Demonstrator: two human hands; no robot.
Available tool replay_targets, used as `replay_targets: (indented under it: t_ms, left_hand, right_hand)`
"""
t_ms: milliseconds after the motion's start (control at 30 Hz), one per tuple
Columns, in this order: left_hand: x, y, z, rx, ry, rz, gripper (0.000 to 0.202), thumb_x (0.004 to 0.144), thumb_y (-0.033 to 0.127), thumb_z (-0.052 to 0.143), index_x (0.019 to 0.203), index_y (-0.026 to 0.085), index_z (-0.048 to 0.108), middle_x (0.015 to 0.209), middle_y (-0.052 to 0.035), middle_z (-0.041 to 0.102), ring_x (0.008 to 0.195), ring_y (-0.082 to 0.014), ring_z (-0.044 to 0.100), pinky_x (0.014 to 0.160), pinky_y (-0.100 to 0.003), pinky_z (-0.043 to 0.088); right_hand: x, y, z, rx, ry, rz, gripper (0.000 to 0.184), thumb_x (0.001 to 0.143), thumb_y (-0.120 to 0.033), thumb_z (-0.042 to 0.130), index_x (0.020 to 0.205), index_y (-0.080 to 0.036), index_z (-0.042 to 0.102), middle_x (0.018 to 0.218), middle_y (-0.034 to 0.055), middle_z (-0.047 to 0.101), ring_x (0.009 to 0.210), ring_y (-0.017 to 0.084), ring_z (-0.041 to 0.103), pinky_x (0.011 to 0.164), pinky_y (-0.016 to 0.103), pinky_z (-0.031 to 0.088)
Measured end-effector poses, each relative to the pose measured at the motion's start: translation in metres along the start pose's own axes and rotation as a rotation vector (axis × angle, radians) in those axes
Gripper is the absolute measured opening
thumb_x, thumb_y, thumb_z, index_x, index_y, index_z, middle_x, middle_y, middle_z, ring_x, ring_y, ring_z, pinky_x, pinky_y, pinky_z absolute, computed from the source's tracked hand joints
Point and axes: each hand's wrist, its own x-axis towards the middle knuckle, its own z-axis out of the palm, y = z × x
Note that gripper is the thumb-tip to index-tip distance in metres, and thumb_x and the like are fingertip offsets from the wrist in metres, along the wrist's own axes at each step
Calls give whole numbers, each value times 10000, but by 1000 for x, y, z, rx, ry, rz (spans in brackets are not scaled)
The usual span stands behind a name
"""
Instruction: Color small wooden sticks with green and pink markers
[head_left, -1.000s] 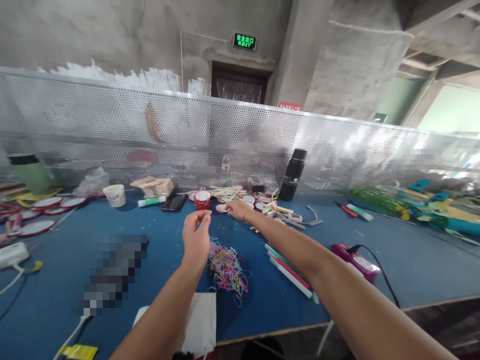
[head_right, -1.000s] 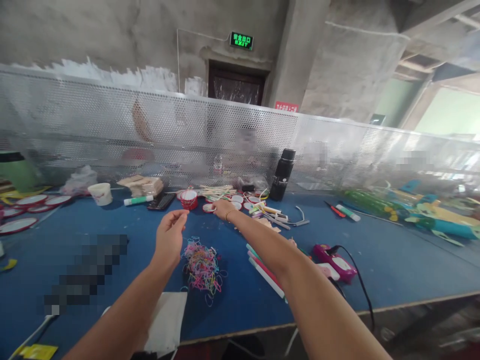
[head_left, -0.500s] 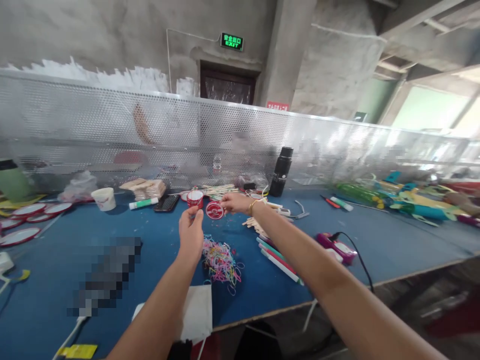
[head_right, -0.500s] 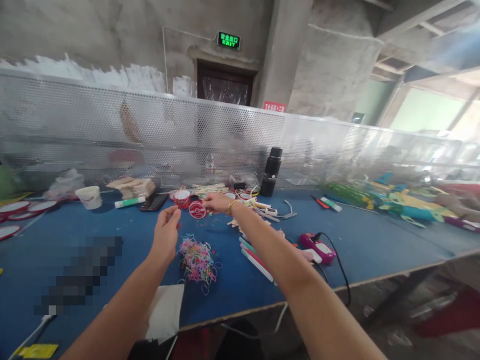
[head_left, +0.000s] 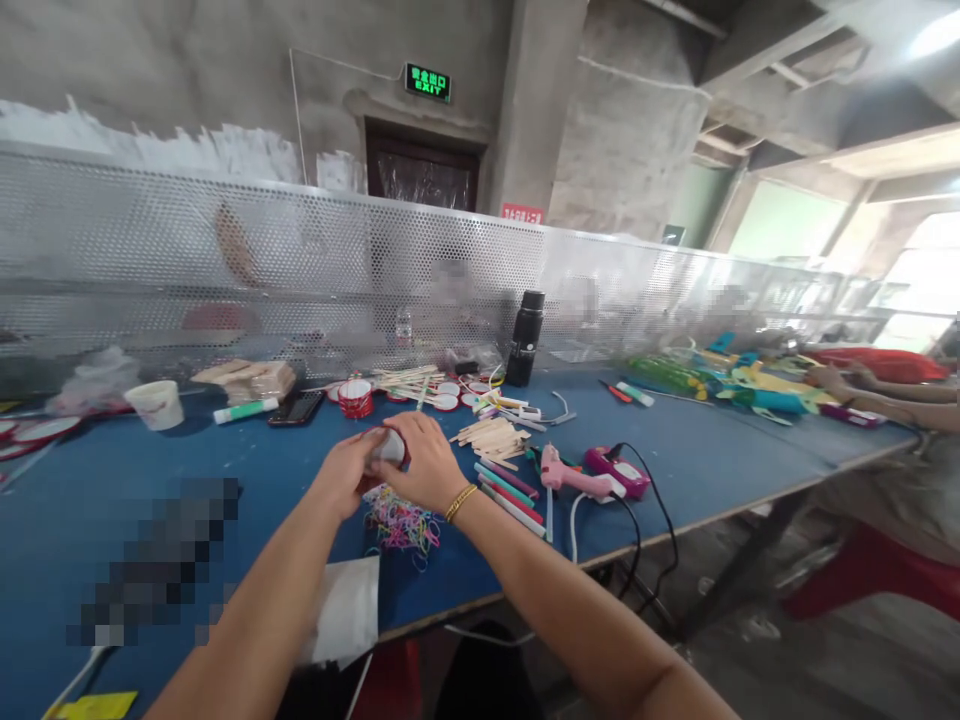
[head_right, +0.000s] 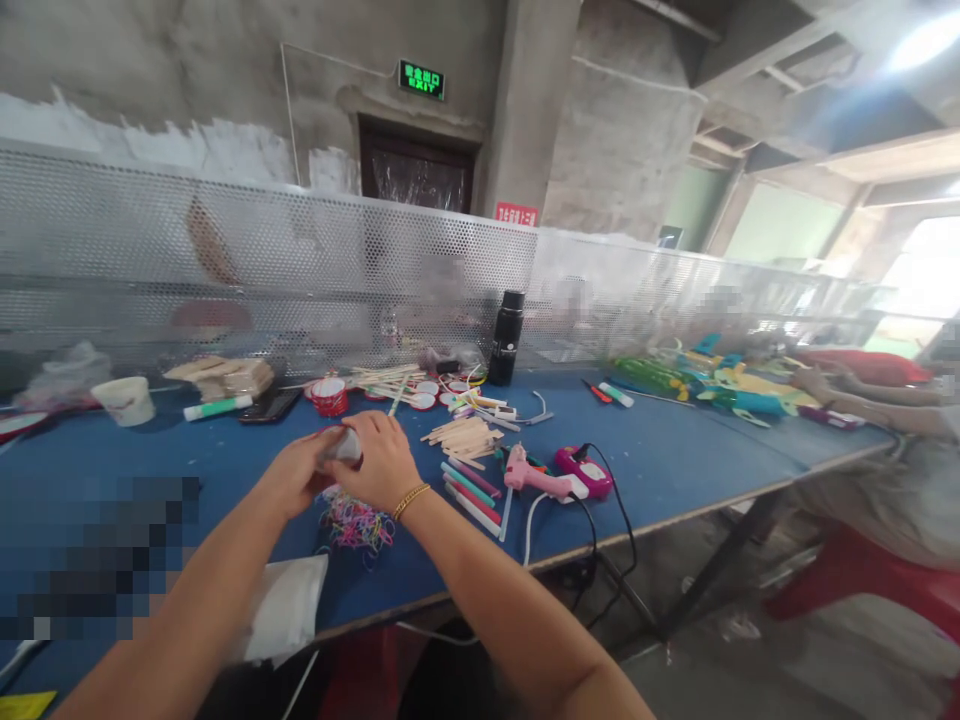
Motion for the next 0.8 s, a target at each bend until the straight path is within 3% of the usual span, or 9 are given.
replay_targets:
  t_ms: [167, 400, 600, 800]
  left_hand:
    - [-2, 2, 4, 56, -75, -43, 225, 662, 207, 783, 872, 140, 738, 752, -47, 746, 612, -183, 688, 558, -271, 538]
    - [-14, 10, 2, 48, -135, -104, 135, 732, 208, 774, 834, 133, 725, 713, -60, 732, 586, -174, 672, 546, -262, 543]
    - [-41, 4, -9, -150, -74, -183, 287, 933, 413, 645, 1003, 143, 711, 836, -97, 761, 652, -206, 713, 564, -297, 580]
    - [-51, 0, -26, -240, -7, -183, 364, 1005, 443, 532, 1152, 143, 676, 854, -99, 760, 676, -219, 725, 558, -304, 586]
  right_hand:
    - [-12, 4, 17, 35, -10, -48, 835, 799, -484, 792, 1493, -201, 424, 1472, 141, 560, 1396, 273, 482, 1233, 422, 334]
    - [-16, -1, 15, 17, 22, -12, 755, 812, -483, 785, 1441, -203, 476, 1410, 120, 611, 1357, 267, 520, 1223, 436, 346]
    - [-22, -2, 25, 51, 118, -62, 756, 797, -621, 744, 1360, -168, 521, 1308, 160, 648, 1285, 301, 557, 1180, 482, 379]
    - [-25, 4, 31, 232, 206, -267, 786, 920, -781, 416, 1349, -129, 503, 1249, 166, 653, 1199, 281, 600, 1094, 469, 459]
